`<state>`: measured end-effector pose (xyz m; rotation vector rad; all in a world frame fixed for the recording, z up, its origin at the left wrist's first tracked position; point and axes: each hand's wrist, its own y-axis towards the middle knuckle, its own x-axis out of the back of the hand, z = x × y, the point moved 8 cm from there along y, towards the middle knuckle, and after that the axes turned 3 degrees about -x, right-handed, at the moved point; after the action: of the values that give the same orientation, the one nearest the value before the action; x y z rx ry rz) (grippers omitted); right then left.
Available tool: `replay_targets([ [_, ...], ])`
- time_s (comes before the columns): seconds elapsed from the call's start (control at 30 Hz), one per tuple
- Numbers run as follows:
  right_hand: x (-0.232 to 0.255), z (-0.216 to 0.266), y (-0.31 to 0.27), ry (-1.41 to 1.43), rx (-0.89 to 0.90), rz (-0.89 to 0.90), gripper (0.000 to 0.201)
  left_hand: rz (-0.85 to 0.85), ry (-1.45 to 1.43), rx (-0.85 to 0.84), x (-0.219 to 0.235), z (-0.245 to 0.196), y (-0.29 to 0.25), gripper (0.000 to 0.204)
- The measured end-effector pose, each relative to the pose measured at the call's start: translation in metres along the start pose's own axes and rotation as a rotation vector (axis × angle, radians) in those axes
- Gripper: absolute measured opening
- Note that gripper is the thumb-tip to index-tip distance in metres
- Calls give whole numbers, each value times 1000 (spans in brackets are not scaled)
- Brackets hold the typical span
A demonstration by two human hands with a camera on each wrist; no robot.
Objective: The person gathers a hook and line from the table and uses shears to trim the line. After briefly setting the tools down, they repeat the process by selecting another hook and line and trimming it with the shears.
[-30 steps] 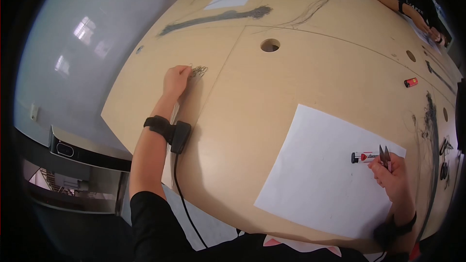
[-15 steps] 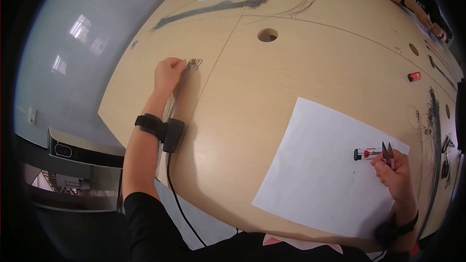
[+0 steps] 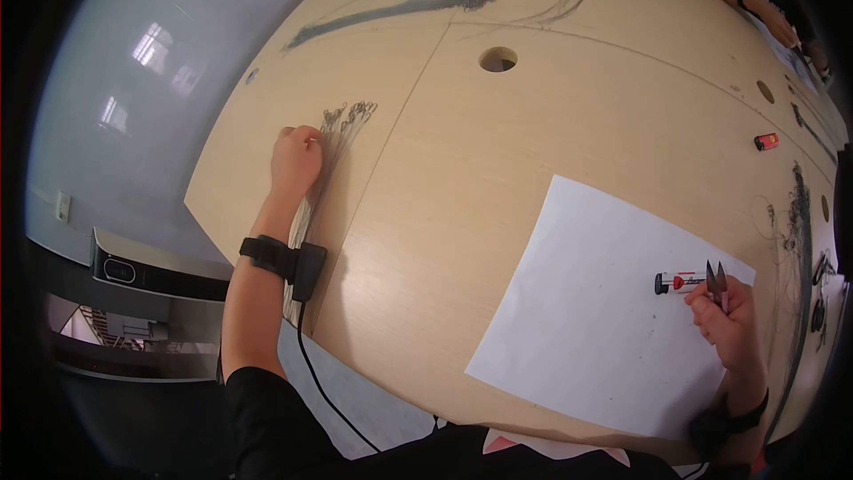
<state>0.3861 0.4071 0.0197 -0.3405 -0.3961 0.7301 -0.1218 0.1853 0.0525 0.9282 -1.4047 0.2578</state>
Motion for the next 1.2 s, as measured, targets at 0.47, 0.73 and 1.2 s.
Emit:
replay_targets([
  [0.47,2,5,0,-99,1,-21,11,36,-13,-19,-16,1,10,24],
  [0.73,-5,28,-8,-251,453,69,21,34,-264,-184,34,-19,-1,26],
  [1.2,181,69,-56,-526,416,-733,21,48,-803,-599,154,-288,-131,27],
])
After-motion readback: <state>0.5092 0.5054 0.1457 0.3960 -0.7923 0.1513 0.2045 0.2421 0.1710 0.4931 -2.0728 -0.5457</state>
